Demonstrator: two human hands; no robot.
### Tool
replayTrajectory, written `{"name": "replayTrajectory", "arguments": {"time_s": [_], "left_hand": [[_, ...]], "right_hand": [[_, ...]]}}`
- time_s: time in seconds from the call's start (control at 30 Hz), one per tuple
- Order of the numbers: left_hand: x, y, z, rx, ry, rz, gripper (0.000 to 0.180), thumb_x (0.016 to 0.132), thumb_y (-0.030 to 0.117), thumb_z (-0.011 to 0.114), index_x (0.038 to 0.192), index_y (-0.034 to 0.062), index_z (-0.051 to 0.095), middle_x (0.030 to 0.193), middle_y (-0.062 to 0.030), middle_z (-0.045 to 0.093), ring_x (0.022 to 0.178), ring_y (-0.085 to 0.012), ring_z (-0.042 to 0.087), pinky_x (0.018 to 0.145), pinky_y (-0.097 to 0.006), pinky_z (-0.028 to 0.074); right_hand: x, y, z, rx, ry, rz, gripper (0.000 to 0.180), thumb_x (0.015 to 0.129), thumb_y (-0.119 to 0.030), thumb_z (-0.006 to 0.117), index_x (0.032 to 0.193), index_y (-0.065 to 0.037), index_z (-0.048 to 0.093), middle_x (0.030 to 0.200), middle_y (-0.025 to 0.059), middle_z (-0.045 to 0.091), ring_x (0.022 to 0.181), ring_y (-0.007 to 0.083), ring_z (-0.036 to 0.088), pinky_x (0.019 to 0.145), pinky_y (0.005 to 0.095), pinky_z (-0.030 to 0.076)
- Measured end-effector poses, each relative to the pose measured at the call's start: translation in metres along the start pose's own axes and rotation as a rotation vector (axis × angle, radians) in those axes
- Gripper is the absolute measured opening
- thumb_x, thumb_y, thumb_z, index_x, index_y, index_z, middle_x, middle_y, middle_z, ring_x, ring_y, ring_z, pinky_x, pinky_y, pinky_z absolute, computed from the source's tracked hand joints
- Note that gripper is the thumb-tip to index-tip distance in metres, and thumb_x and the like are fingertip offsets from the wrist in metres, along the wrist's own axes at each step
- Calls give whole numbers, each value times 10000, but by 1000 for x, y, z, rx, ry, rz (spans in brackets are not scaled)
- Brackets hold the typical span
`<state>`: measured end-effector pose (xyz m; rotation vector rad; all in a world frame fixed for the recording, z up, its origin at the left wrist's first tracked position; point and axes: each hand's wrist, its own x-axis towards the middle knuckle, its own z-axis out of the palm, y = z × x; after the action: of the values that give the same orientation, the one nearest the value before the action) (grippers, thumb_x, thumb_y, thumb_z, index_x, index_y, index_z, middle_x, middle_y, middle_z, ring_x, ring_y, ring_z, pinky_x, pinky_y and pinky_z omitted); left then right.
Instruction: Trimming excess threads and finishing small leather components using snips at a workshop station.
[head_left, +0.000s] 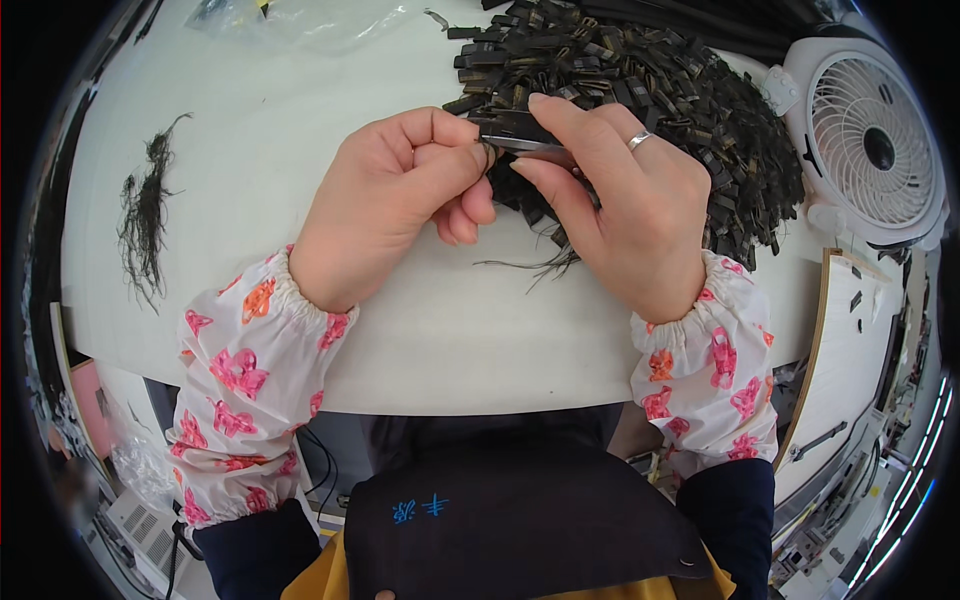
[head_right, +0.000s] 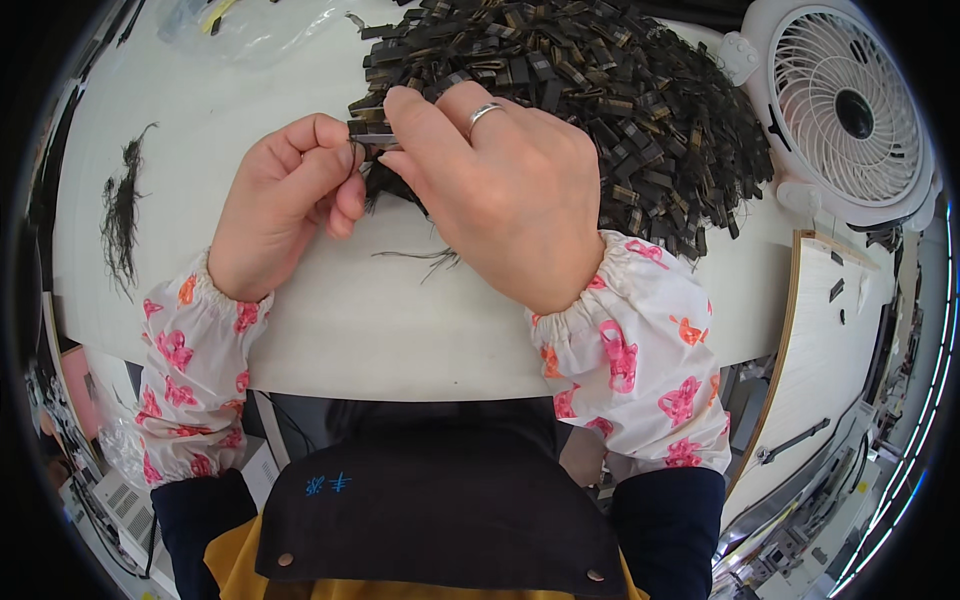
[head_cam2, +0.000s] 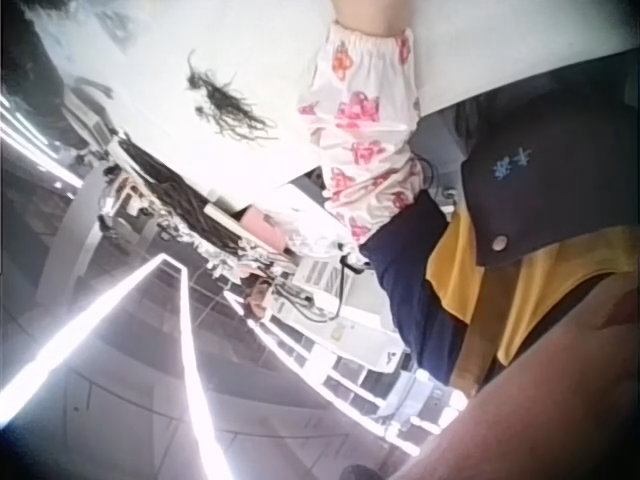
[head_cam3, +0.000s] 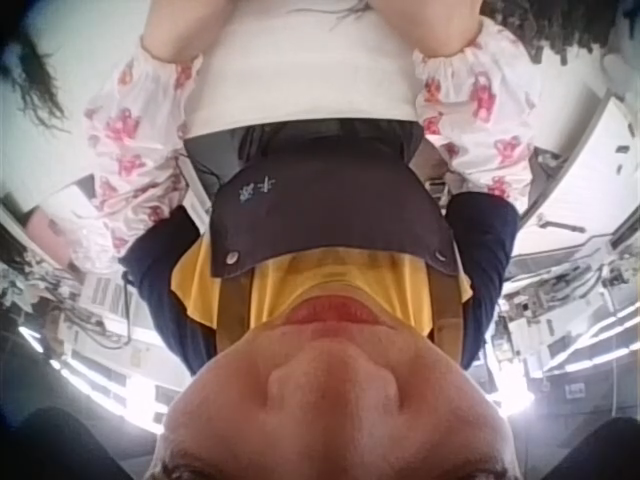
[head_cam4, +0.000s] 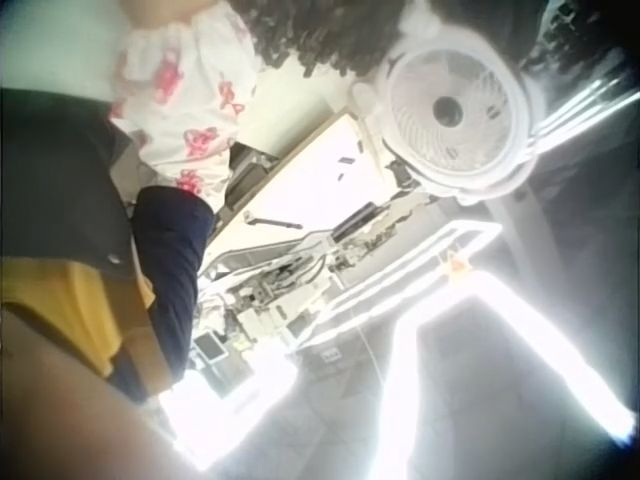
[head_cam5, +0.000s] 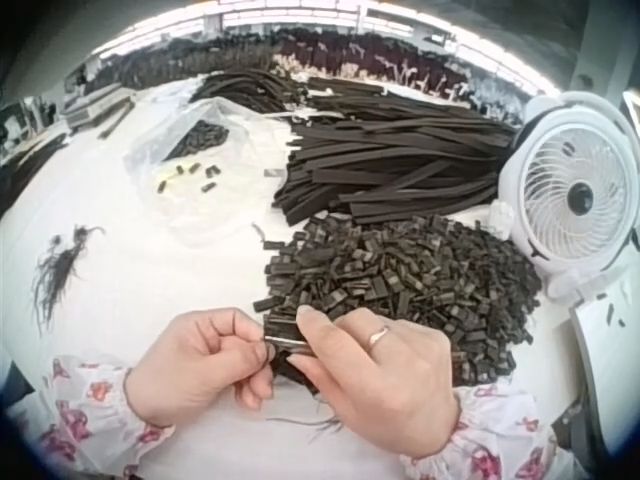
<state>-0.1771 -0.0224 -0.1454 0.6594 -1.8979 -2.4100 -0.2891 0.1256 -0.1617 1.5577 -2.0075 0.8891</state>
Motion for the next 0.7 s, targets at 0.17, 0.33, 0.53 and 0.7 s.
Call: {"name": "replayTrajectory", "arguments": {"time_s": [0.17, 0.33, 0.53, 0.7], "left_hand": [[1, 1, -1, 9, -2, -2, 104, 902, 130, 507, 852, 41, 530, 638, -20, 578, 515, -56, 512, 491, -184, 425], [5, -1, -2, 32, -60, 5, 99, 898, 127, 522, 847, 41, 530, 643, -18, 584, 522, -56, 527, 498, -183, 435], [2, -4, -8, 449, 9, 241, 101, 882, 99, 547, 924, 9, 566, 718, -31, 605, 585, -58, 528, 539, -183, 440], [24, 20, -31, 1075, 241, 1038, 130, 808, 59, 602, 929, 14, 592, 709, -45, 626, 544, -123, 564, 523, -231, 459]], "right_hand": [[1, 2, 1, 0, 18, -34, 359, 632, -173, 723, 956, -88, 593, 661, 13, 491, 545, 167, 545, 457, 286, 427], [3, 1, -2, -36, -17, -48, 330, 645, -172, 717, 941, -88, 597, 636, 15, 471, 530, 169, 540, 452, 286, 427], [2, 3, -4, 320, 48, 311, 277, 706, -160, 740, 910, -47, 593, 669, 42, 563, 527, 136, 546, 494, 230, 450], [2, 13, -4, 444, 135, 401, 278, 690, -120, 761, 889, -24, 592, 678, 35, 600, 524, 77, 479, 514, 199, 435]]}}
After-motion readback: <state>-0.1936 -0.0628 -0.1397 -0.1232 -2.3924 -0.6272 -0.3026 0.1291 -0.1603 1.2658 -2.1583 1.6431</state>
